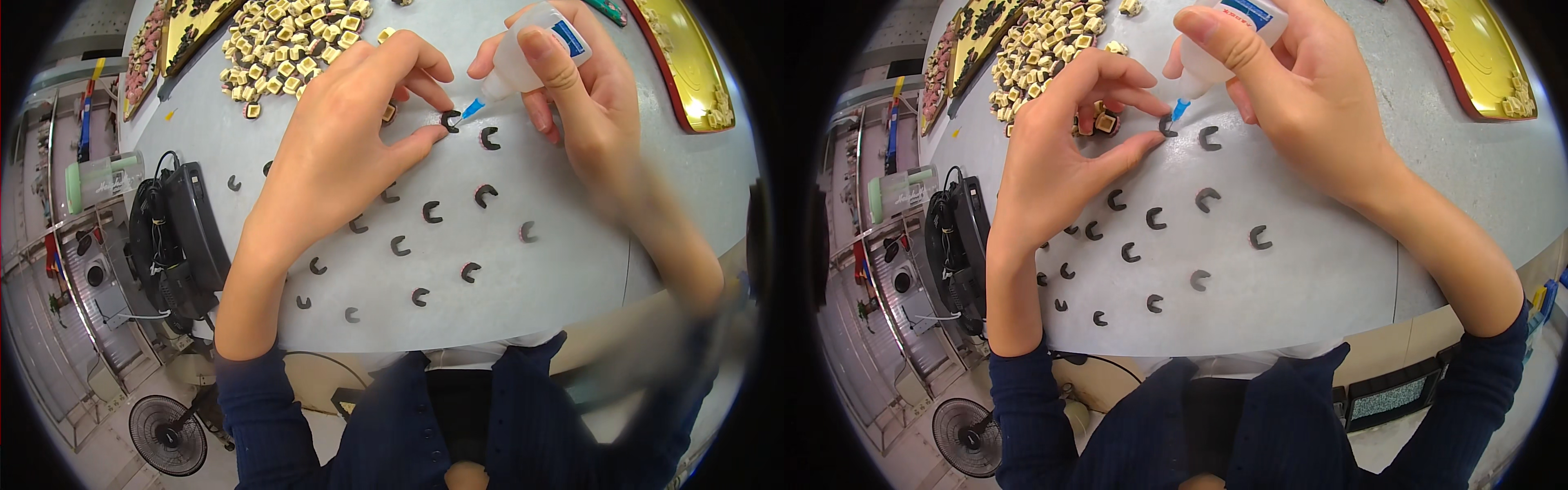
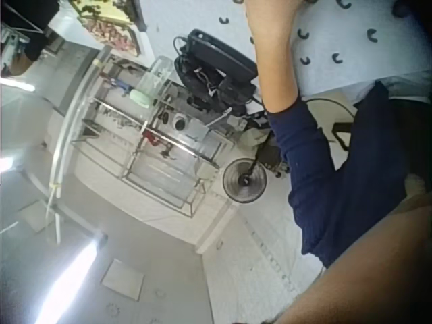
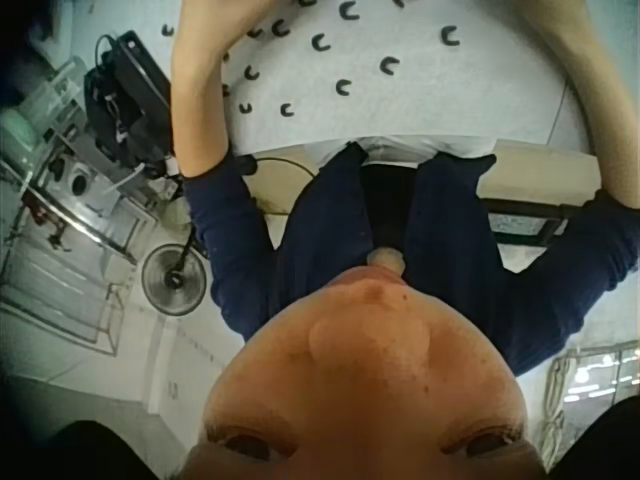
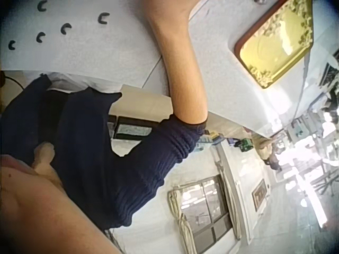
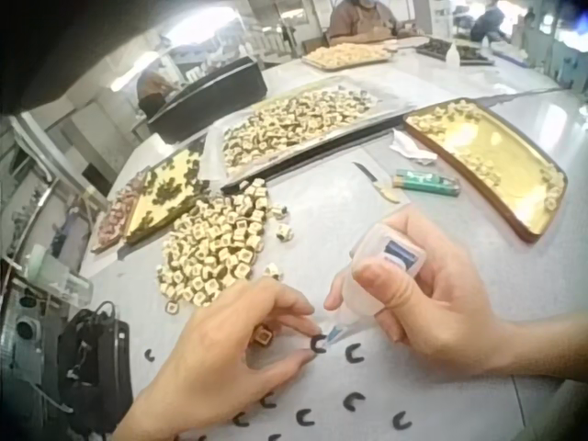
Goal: The recorder applies glue to small black plastic pieces and then joins them with gold-colored plastic components on a factory workbench.
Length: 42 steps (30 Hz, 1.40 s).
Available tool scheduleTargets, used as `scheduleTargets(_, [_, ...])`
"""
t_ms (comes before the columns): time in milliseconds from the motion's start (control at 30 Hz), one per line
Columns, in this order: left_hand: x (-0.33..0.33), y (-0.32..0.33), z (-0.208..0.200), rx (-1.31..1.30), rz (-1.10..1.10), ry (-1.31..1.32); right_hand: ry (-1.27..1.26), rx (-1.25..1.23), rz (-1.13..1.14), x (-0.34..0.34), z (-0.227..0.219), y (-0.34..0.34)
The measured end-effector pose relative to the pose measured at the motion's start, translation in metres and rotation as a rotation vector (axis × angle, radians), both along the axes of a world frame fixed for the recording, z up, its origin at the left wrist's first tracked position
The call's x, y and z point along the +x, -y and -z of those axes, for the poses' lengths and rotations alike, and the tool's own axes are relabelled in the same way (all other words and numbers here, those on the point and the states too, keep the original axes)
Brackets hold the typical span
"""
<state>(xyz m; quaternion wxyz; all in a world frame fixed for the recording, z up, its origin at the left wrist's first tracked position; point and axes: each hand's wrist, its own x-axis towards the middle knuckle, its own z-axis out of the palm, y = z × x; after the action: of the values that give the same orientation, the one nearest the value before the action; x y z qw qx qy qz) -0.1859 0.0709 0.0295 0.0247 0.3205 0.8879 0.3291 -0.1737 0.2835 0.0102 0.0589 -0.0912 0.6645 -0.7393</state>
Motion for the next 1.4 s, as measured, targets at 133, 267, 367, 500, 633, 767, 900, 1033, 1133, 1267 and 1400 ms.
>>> scheduleTargets(133, [0.001,0.001,0.000,-0.002,-0.001,-0.016,0.047,0.207,-0.049,-0.008,-0.021,-0.010])
scheduleTargets(267, [0.001,0.000,0.001,0.002,-0.002,-0.018,0.020,0.291,-0.046,-0.012,-0.023,-0.015])
scheduleTargets(367, [0.002,0.000,0.000,0.001,-0.014,-0.010,0.005,0.352,-0.035,-0.013,-0.024,-0.014])
scheduleTargets(500, [0.001,0.000,0.000,0.007,-0.017,-0.003,0.025,0.327,0.002,-0.010,-0.024,-0.007])
scheduleTargets(633, [0.001,-0.001,0.000,0.001,-0.014,-0.002,0.049,0.315,0.019,-0.005,-0.026,-0.003])
scheduleTargets(767, [0.001,-0.002,0.000,-0.006,-0.012,-0.008,0.079,0.274,0.113,0.004,-0.028,0.003])
scheduleTargets(900, [0.001,-0.001,0.001,0.000,-0.014,-0.013,0.104,0.232,0.201,0.011,-0.026,0.008])
scheduleTargets(1033, [0.006,-0.004,-0.018,-0.032,-0.043,0.016,-0.086,0.157,-0.013,0.016,-0.002,-0.007])
scheduleTargets(1133, [0.008,0.007,-0.025,-0.030,-0.039,-0.025,-0.065,0.157,-0.039,0.022,-0.001,-0.006])
scheduleTargets(1267, [0.029,0.026,-0.029,-0.067,-0.031,-0.014,-0.131,0.166,-0.190,0.026,0.002,-0.001])
scheduleTargets(1400, [0.058,0.046,-0.030,-0.066,-0.155,-0.015,-0.173,0.190,-0.312,0.025,0.000,0.003])
